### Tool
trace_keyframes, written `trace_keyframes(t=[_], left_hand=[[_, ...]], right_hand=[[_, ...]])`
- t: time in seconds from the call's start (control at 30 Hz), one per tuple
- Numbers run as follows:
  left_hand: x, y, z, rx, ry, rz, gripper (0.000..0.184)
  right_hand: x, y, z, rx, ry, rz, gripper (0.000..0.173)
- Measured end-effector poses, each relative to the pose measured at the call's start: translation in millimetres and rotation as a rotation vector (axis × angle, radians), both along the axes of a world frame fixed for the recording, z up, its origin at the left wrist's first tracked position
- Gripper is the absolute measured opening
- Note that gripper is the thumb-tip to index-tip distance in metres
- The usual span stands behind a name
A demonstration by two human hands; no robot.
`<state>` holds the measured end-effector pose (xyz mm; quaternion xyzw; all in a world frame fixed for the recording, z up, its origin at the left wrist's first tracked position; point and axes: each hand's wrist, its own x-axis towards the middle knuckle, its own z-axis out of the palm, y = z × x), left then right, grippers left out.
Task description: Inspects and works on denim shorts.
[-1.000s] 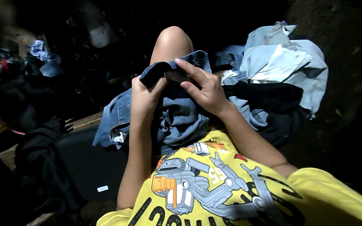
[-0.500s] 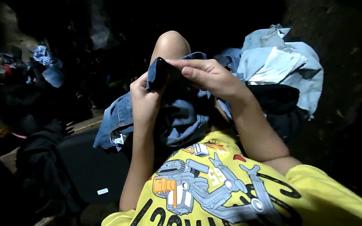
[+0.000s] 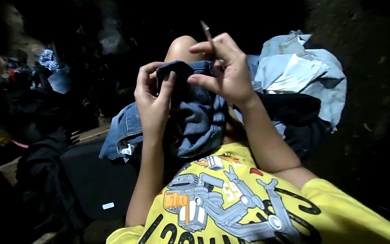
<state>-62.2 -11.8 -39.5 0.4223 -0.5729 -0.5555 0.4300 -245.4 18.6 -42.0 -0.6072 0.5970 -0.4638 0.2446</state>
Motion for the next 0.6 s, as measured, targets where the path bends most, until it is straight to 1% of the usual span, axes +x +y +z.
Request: trace_keyframes(t=[0.03,0.1,0.13,0.17,0.23,0.3,0.33,0.5,0.57,0.6], left_hand=[[3.3,-2.5,-1.5,-0.035,-0.018,-0.007,0.018],[9.0,-7.4,-1.9,-0.082,-0.069,0.004,0.011],[11.0,-9.6,-0.4,-0.073,-0.088,0.006,0.009],[11.7,-11.7,1.6,-0.036,-0.084,0.004,0.010],[8.4,-14.9,6.8,0.134,0.014,-0.015,0.019],[-0.8,-15.2,14.8,0.353,0.155,0.011,0.030],[-6.4,-14.3,18.6,0.417,0.194,0.030,0.032],[-24.2,-6.2,20.3,0.491,0.238,0.066,0.034],[-25.8,-3.3,19.2,0.547,0.245,0.078,0.034],[-25.7,-3.2,18.9,0.566,0.253,0.076,0.034]], right_hand=[[3.3,-7.4,0.3,-0.018,0.028,0.034,0.045],[5.1,-19.5,-1.5,-0.017,0.055,0.097,0.025],[3.0,-23.2,-1.4,0.011,0.052,0.120,0.016],[-0.7,-25.7,-0.9,0.045,0.027,0.139,0.012],[-7.9,-26.7,2.3,0.139,-0.129,0.181,0.009],[-11.7,-23.2,7.0,0.235,-0.330,0.215,0.006],[-13.1,-20.2,7.4,0.263,-0.417,0.238,0.006],[-12.2,-1.3,-3.8,0.373,-0.747,0.253,0.015],[-6.7,2.5,-6.5,0.429,-0.813,0.191,0.017],[-4.3,2.8,-6.4,0.436,-0.797,0.130,0.018]])
